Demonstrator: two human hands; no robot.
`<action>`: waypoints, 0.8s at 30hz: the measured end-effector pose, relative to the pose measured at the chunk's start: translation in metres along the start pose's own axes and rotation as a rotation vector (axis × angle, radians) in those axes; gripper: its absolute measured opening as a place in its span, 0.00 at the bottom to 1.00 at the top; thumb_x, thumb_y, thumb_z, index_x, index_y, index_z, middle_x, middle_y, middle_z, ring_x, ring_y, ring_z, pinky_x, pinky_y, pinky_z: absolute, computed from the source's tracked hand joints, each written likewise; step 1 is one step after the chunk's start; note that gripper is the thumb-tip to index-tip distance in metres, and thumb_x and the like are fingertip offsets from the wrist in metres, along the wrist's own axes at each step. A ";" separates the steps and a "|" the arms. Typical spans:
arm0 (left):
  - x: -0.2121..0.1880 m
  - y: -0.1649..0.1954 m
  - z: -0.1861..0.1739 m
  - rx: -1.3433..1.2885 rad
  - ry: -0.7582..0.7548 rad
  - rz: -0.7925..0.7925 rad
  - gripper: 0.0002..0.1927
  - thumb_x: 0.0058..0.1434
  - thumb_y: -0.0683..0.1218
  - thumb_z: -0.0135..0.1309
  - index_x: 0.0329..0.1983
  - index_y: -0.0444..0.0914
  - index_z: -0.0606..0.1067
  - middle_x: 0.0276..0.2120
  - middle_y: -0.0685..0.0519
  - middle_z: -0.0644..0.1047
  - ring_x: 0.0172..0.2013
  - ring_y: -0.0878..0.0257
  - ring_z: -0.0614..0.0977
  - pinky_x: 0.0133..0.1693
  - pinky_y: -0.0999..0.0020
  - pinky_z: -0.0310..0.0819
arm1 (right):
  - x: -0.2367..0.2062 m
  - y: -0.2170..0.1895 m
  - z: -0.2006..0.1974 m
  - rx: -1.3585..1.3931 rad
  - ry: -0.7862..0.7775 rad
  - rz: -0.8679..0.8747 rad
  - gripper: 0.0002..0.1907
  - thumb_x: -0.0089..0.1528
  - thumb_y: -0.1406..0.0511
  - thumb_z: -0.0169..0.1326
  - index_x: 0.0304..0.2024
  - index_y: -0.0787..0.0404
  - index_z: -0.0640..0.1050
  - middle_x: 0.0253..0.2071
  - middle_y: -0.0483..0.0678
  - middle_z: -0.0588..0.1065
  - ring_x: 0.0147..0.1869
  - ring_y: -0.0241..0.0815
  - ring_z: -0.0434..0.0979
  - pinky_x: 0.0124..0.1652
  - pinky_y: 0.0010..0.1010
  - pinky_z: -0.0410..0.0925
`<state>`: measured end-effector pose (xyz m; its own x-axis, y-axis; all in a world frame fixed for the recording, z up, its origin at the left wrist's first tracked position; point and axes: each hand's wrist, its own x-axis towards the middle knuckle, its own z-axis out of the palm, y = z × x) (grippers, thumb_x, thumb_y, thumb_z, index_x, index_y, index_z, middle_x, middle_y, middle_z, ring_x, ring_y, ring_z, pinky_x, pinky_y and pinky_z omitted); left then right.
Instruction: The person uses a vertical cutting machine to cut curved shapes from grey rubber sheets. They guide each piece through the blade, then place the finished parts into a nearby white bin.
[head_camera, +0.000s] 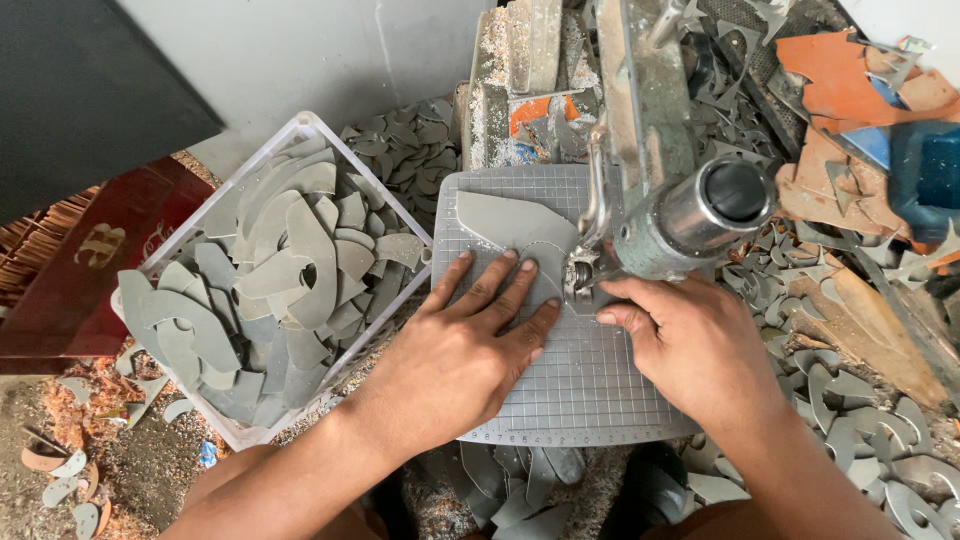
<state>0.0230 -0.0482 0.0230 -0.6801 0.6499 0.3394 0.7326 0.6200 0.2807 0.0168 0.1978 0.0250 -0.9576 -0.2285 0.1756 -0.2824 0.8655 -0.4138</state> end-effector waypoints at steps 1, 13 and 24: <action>0.000 0.000 0.000 -0.004 0.003 -0.001 0.21 0.66 0.49 0.51 0.60 0.36 0.76 0.63 0.35 0.72 0.66 0.43 0.71 0.65 0.40 0.58 | 0.001 0.001 0.001 -0.015 -0.013 0.010 0.12 0.57 0.65 0.61 0.44 0.53 0.84 0.34 0.51 0.82 0.37 0.54 0.80 0.41 0.43 0.72; 0.002 0.001 0.001 -0.006 0.030 -0.001 0.20 0.66 0.49 0.53 0.58 0.37 0.77 0.62 0.34 0.72 0.65 0.41 0.71 0.65 0.40 0.59 | 0.005 0.013 0.003 -0.131 -0.061 0.085 0.11 0.58 0.63 0.61 0.43 0.49 0.87 0.29 0.55 0.80 0.34 0.57 0.79 0.41 0.46 0.72; 0.003 0.001 -0.002 -0.002 0.046 0.003 0.20 0.65 0.49 0.54 0.57 0.36 0.78 0.61 0.33 0.73 0.65 0.40 0.72 0.65 0.42 0.60 | 0.012 0.012 0.001 -0.112 -0.008 0.023 0.09 0.58 0.60 0.63 0.39 0.53 0.86 0.29 0.56 0.80 0.34 0.60 0.80 0.36 0.48 0.72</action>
<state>0.0220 -0.0466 0.0257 -0.6756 0.6311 0.3810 0.7350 0.6168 0.2817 0.0019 0.2053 0.0207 -0.9642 -0.2115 0.1596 -0.2529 0.9148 -0.3151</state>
